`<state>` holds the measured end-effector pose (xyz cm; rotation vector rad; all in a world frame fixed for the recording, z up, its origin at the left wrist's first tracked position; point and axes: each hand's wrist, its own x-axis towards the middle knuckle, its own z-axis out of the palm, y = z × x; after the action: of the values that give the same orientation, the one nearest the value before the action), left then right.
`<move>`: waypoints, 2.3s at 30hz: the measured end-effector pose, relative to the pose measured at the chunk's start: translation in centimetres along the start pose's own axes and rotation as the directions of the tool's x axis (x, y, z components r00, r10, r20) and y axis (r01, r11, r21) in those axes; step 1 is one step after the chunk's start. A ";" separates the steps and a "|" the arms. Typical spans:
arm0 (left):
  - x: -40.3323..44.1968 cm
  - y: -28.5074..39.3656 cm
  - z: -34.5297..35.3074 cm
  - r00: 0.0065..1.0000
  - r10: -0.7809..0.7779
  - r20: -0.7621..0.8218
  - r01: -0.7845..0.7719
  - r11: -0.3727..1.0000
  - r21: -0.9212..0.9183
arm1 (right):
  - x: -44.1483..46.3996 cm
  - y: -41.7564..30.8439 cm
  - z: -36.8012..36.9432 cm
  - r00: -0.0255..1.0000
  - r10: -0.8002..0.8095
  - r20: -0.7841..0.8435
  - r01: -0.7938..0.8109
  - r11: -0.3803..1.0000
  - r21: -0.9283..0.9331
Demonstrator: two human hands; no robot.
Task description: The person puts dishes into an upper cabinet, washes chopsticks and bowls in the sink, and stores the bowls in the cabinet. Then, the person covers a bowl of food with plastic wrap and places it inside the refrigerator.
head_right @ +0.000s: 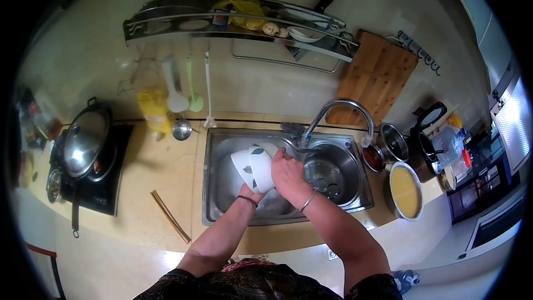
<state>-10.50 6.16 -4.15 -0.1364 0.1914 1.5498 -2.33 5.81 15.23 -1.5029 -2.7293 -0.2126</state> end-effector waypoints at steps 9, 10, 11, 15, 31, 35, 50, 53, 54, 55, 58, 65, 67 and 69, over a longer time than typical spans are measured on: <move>0.3 -1.8 -1.0 1.000 -0.007 -0.027 0.008 1.000 0.021 | 1.2 1.5 0.8 0.994 0.073 0.077 -0.075 0.997 0.022; 0.4 -2.1 -1.1 1.000 -0.003 -0.029 0.004 1.000 0.022 | 1.3 1.6 0.9 0.995 0.066 0.080 -0.069 0.997 0.029; 0.5 -2.4 -1.2 0.999 0.000 -0.032 0.001 1.000 0.021 | 1.4 1.8 0.8 0.995 0.059 0.083 -0.062 0.997 0.035; 1.2 -3.1 -2.4 0.998 0.014 -0.056 -0.012 0.999 0.033 | 1.8 1.9 0.4 0.988 0.061 0.141 -0.062 0.998 0.001; -2.2 0.5 0.7 0.798 0.598 -0.077 -0.003 0.131 0.991 | -3.2 7.0 10.7 0.890 0.254 0.378 -0.446 0.319 0.836; -4.6 1.2 4.4 0.803 0.591 0.081 0.120 -0.294 0.948 | -6.2 5.3 14.4 0.803 0.259 0.538 -0.517 -0.148 0.843; -11.5 5.7 17.4 0.533 0.262 0.804 -0.294 -0.834 0.467 | -11.0 7.4 15.8 0.838 0.121 0.532 -0.443 -0.419 0.793; -16.5 11.6 31.5 0.090 0.061 0.994 -0.072 -0.995 0.068 | -12.5 9.4 15.1 0.876 0.050 0.480 -0.425 -0.390 0.817; -18.7 12.5 36.8 -0.046 -0.001 0.999 -0.036 -0.999 -0.003 | -12.9 9.5 15.2 0.887 0.041 0.460 -0.411 -0.386 0.826; -19.6 14.3 40.8 -0.244 -0.134 0.961 0.088 -0.989 -0.115 | -13.2 9.6 15.2 0.898 0.048 0.438 -0.358 -0.500 0.788; -23.1 15.8 50.1 -0.211 -0.229 0.950 0.400 -0.907 -0.130 | -14.1 10.1 13.5 0.903 0.058 0.426 -0.334 -0.528 0.781; -26.3 17.5 53.0 0.035 -0.077 0.996 0.316 -0.945 -0.084 | -15.3 9.9 10.0 0.883 0.048 0.467 -0.405 -0.425 0.809; -29.3 17.0 51.4 -0.135 -0.021 0.991 0.229 -0.973 0.011 | -15.6 9.7 7.9 0.919 0.023 0.393 -0.339 -0.463 0.819; -32.9 17.7 49.6 -0.275 0.063 0.959 0.103 -0.990 0.095 | -15.3 10.1 8.1 0.904 -0.015 0.428 -0.385 -0.467 0.796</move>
<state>-26.76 -15.41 51.74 -1.0663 -1.2325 -1.1885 14.78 -0.62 7.07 -1.0619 -1.0759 1.9918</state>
